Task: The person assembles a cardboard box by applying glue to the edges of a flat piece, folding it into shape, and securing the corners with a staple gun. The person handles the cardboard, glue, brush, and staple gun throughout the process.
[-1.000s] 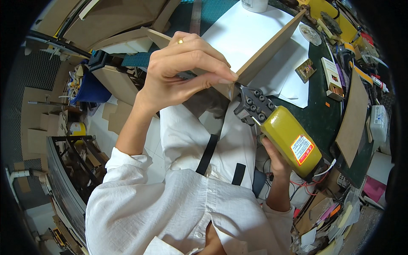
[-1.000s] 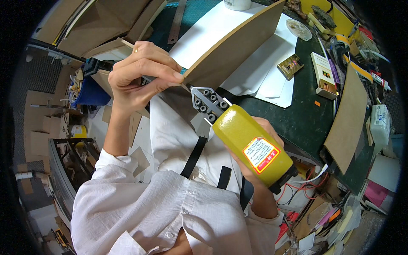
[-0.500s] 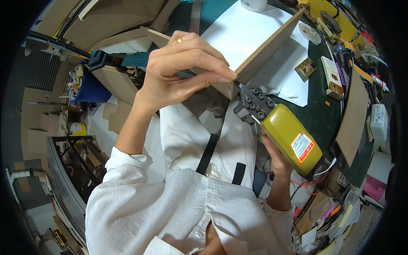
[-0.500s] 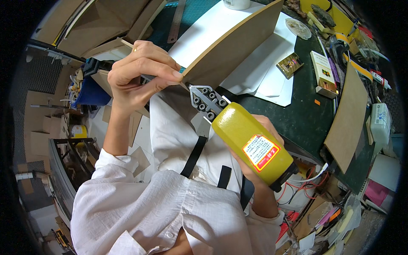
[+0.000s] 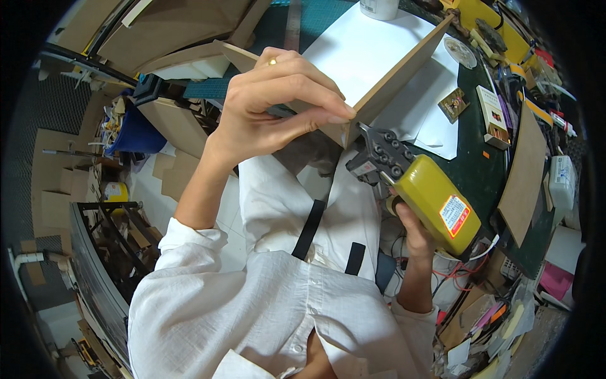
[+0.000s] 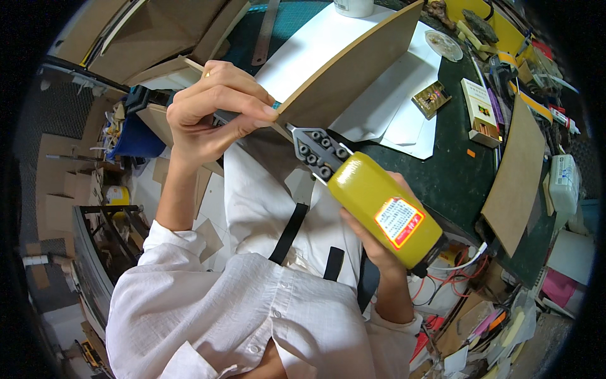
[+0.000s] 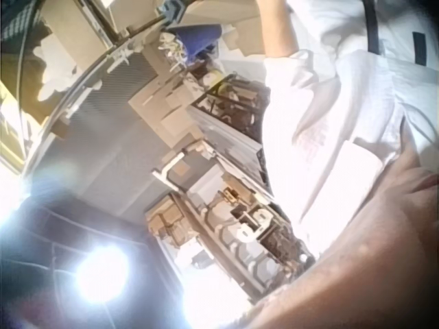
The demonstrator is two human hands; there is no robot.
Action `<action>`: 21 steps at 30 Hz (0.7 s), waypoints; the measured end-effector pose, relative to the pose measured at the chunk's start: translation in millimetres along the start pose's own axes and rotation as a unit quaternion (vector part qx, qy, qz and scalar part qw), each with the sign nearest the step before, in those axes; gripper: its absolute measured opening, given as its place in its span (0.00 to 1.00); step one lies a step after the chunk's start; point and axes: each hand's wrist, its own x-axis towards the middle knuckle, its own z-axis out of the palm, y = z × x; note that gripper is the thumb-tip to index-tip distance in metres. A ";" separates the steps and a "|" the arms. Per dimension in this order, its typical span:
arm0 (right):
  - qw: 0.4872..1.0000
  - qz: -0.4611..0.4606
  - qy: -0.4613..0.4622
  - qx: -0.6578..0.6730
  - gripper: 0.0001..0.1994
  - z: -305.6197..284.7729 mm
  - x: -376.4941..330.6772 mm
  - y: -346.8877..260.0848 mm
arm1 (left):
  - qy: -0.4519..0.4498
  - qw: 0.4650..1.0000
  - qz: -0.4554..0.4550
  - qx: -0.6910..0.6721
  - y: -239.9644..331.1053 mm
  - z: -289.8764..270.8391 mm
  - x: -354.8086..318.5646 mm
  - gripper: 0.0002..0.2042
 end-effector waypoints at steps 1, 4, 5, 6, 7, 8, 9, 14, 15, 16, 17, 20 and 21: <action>1.000 -0.002 0.006 0.014 0.19 -2.9 -2.2 5.0 | 0.001 1.000 0.000 0.002 1.2 0.1 0.0 0.08; 0.998 -0.024 0.042 0.052 0.20 -11.9 -14.0 25.4 | -0.002 1.000 0.011 0.017 1.8 -1.4 -2.9 0.08; 0.998 -0.031 0.049 0.038 0.21 -15.9 -19.1 29.3 | -0.004 1.000 0.017 0.024 1.4 -2.1 -4.4 0.08; 0.998 -0.044 0.048 0.013 0.21 -20.1 -21.5 32.2 | 0.032 0.999 0.034 0.016 -0.5 -2.0 -5.5 0.09; 0.997 -0.056 0.049 -0.012 0.22 -24.5 -23.6 34.0 | 0.069 0.996 0.050 0.008 -3.9 -1.8 -5.6 0.10; 0.996 -0.069 0.050 -0.037 0.22 -27.9 -24.9 34.3 | 0.105 0.992 0.067 0.000 -5.4 -1.6 -7.4 0.10; 0.996 -0.052 0.069 -0.020 0.23 -27.2 -28.8 33.8 | 0.133 0.989 0.067 0.020 -5.7 -4.3 -15.3 0.11; 0.996 -0.028 0.074 0.051 0.24 -28.2 -37.3 27.4 | 0.351 0.876 -0.251 -0.215 40.9 56.6 -72.0 0.09; 0.996 -0.026 0.074 0.054 0.24 -28.5 -38.1 29.5 | 0.334 0.839 -0.335 -0.269 49.7 72.1 -81.9 0.10; 0.995 -0.005 0.080 0.052 0.24 -28.8 -40.0 29.1 | 0.313 0.791 -0.415 -0.322 54.8 87.2 -88.8 0.11; 0.995 0.017 0.083 0.051 0.24 -27.6 -42.8 27.7 | 0.296 0.765 -0.440 -0.365 56.3 100.5 -95.0 0.13; 0.996 0.011 0.074 0.058 0.23 -25.0 -45.9 31.7 | 0.274 0.706 -0.456 -0.468 60.7 113.0 -93.1 0.19; 0.996 -0.003 0.067 0.063 0.23 -24.1 -46.2 32.4 | 0.284 0.680 -0.462 -0.494 62.1 115.2 -89.6 0.19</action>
